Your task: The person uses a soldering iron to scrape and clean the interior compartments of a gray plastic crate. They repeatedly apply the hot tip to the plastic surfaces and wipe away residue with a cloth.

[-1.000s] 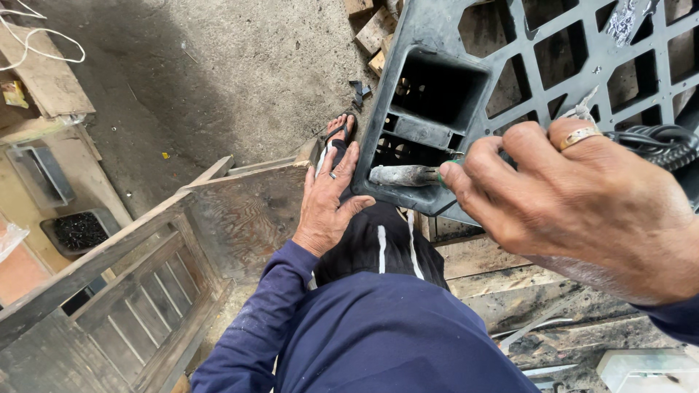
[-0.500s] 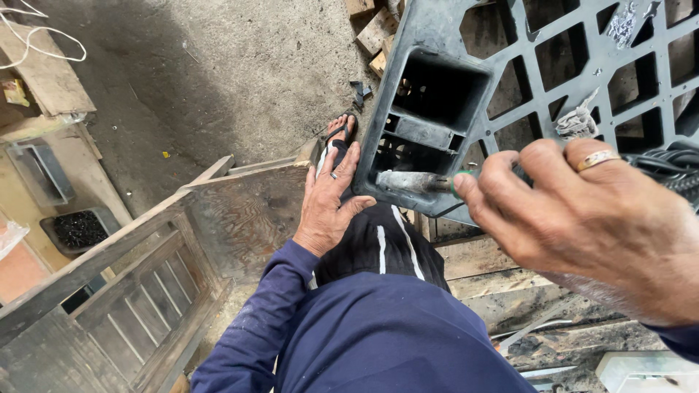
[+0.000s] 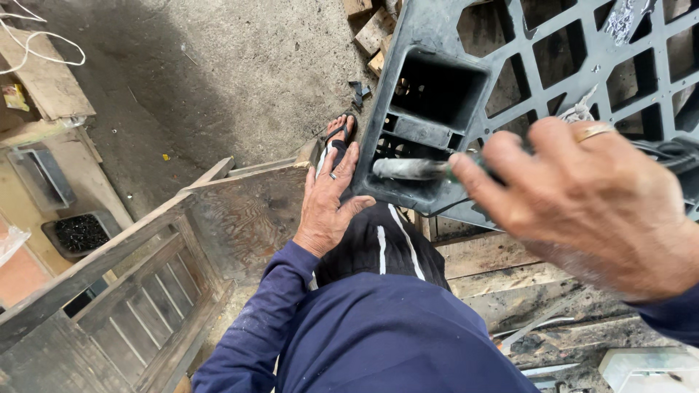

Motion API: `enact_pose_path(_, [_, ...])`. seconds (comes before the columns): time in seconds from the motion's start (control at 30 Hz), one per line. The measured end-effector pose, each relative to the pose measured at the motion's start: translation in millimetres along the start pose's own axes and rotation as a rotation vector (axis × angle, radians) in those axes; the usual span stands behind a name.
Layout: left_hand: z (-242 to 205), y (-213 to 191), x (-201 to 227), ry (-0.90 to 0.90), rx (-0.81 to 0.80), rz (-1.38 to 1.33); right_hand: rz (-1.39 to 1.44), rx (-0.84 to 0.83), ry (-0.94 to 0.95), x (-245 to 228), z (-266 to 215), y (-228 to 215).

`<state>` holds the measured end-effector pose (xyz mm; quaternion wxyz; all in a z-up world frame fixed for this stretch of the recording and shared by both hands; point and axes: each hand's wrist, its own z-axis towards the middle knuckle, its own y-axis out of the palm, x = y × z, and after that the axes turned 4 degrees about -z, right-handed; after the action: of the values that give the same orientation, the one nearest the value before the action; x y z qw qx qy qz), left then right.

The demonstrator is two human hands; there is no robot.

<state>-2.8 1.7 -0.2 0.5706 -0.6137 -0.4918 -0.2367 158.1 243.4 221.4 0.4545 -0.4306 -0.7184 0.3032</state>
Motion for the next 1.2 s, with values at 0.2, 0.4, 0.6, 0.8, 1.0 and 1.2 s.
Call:
enact_pose_path(0.2, [-2, -1, 3, -0.02, 0.007, -0.03, 0.009, -0.168, 0.094, 0, -25, 6])
enact_pose_path(0.4, [-2, -2, 4, -0.028, 0.001, 0.025, 0.104, 0.08, 0.119, -17, -29, 10])
enact_pose_path(0.6, [-4, -1, 4, -0.022, 0.01, 0.04, 0.107, 0.147, 0.097, -17, -15, 11])
enact_pose_path(0.8, [-3, -3, 3, -0.012, -0.003, 0.056, 0.006, 0.12, 0.103, -4, -10, 6])
enact_pose_path(1.0, [-2, -5, 5, -0.022, -0.008, 0.046, -0.011, 0.234, 0.142, 5, -2, 7])
enact_pose_path(1.2, [-1, -6, 7, -0.03, -0.011, 0.029, -0.001, 0.219, 0.057, 5, -1, 10])
